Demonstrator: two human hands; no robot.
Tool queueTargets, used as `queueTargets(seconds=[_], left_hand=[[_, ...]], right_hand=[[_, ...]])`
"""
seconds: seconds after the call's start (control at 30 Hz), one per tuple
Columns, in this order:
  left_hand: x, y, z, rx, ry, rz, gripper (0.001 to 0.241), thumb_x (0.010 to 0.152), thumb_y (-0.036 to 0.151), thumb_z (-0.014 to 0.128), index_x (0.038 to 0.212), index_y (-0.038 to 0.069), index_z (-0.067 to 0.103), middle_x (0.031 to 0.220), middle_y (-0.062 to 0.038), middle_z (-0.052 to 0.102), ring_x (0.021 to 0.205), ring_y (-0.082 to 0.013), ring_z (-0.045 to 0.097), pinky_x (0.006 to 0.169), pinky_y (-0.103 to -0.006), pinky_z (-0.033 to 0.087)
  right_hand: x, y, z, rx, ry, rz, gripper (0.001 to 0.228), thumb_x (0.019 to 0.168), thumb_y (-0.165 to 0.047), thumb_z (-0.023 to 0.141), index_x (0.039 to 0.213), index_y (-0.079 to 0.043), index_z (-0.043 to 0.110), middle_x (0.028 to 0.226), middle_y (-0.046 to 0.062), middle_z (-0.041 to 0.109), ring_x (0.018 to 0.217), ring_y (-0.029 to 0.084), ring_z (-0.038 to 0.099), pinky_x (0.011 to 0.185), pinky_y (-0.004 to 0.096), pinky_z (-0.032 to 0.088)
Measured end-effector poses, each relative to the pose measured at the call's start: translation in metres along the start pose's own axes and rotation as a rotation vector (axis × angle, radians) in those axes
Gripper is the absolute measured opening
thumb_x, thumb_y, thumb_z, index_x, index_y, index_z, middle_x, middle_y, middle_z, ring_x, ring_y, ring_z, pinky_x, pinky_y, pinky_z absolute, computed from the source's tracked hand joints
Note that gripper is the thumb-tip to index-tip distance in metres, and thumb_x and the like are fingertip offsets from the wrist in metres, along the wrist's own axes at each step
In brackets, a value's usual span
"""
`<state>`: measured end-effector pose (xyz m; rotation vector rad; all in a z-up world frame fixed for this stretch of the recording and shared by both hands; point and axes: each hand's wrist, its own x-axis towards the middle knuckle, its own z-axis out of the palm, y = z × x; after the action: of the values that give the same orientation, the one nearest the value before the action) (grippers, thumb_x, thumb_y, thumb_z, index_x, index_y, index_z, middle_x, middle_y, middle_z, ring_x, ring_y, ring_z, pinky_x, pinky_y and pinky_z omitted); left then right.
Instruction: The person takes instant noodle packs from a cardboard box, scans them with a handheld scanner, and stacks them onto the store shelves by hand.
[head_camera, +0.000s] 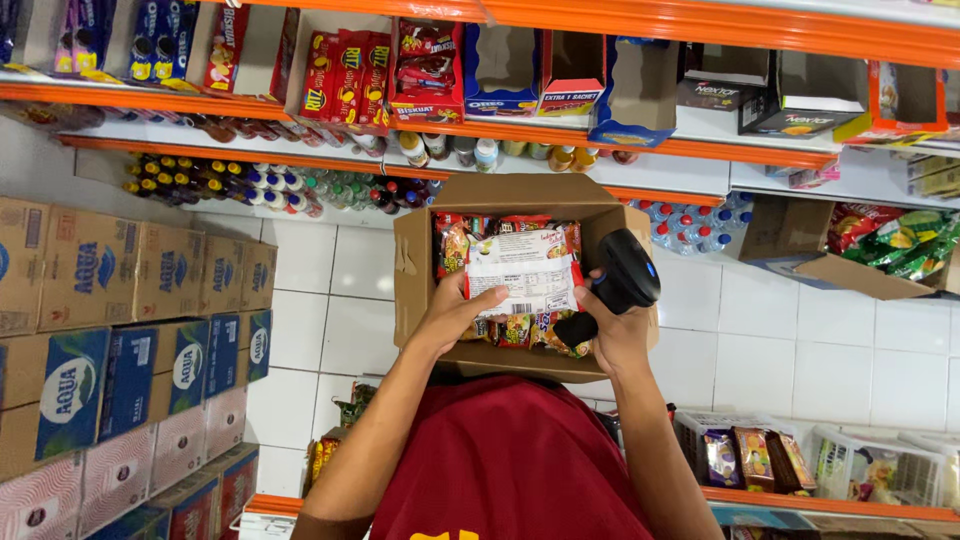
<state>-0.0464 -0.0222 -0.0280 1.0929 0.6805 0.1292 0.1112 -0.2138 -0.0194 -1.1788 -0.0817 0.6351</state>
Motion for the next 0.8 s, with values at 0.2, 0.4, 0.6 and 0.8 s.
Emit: queueTargets(seconds=[0.2, 0.4, 0.6, 0.8], left_hand=[[0.014, -0.009, 0.011, -0.139, 0.097, 0.034, 0.044, 0.093, 0.021, 0.073, 0.126, -0.005, 0.062, 0.120, -0.016, 0.071, 0.103, -0.0217, 0.073, 0.081, -0.0388, 0.067], [0.025, 0.000, 0.023, -0.229, 0.243, 0.091, 0.044, 0.094, 0.024, 0.071, 0.129, -0.002, 0.061, 0.121, -0.015, 0.071, 0.105, -0.0215, 0.073, 0.084, -0.0384, 0.067], [0.028, 0.004, 0.030, -0.257, 0.285, 0.109, 0.043, 0.097, 0.024, 0.070, 0.130, -0.001, 0.062, 0.121, -0.013, 0.072, 0.104, -0.0201, 0.073, 0.088, -0.0367, 0.065], [0.030, -0.001, 0.029, -0.282, 0.299, 0.139, 0.041, 0.096, 0.022, 0.070, 0.129, 0.000, 0.062, 0.119, -0.012, 0.072, 0.100, -0.0193, 0.072, 0.086, -0.0361, 0.064]], right_hand=[[0.000, -0.023, 0.002, -0.343, 0.038, 0.018, 0.024, 0.096, -0.006, 0.072, 0.118, 0.000, 0.064, 0.087, 0.007, 0.069, 0.074, 0.017, 0.066, 0.069, 0.029, 0.055], [-0.006, -0.040, -0.002, -0.903, -0.089, 0.010, 0.028, 0.090, -0.024, 0.077, 0.107, -0.002, 0.076, 0.081, 0.009, 0.078, 0.074, 0.014, 0.074, 0.072, 0.030, 0.057], [-0.016, -0.042, 0.006, -0.966, -0.302, -0.080, 0.033, 0.084, -0.023, 0.079, 0.107, 0.000, 0.073, 0.090, 0.015, 0.077, 0.079, 0.021, 0.075, 0.075, 0.036, 0.057], [-0.017, -0.055, 0.021, -0.907, -0.448, -0.072, 0.027, 0.088, -0.018, 0.075, 0.112, -0.005, 0.074, 0.091, 0.013, 0.079, 0.082, 0.022, 0.078, 0.075, 0.036, 0.058]])
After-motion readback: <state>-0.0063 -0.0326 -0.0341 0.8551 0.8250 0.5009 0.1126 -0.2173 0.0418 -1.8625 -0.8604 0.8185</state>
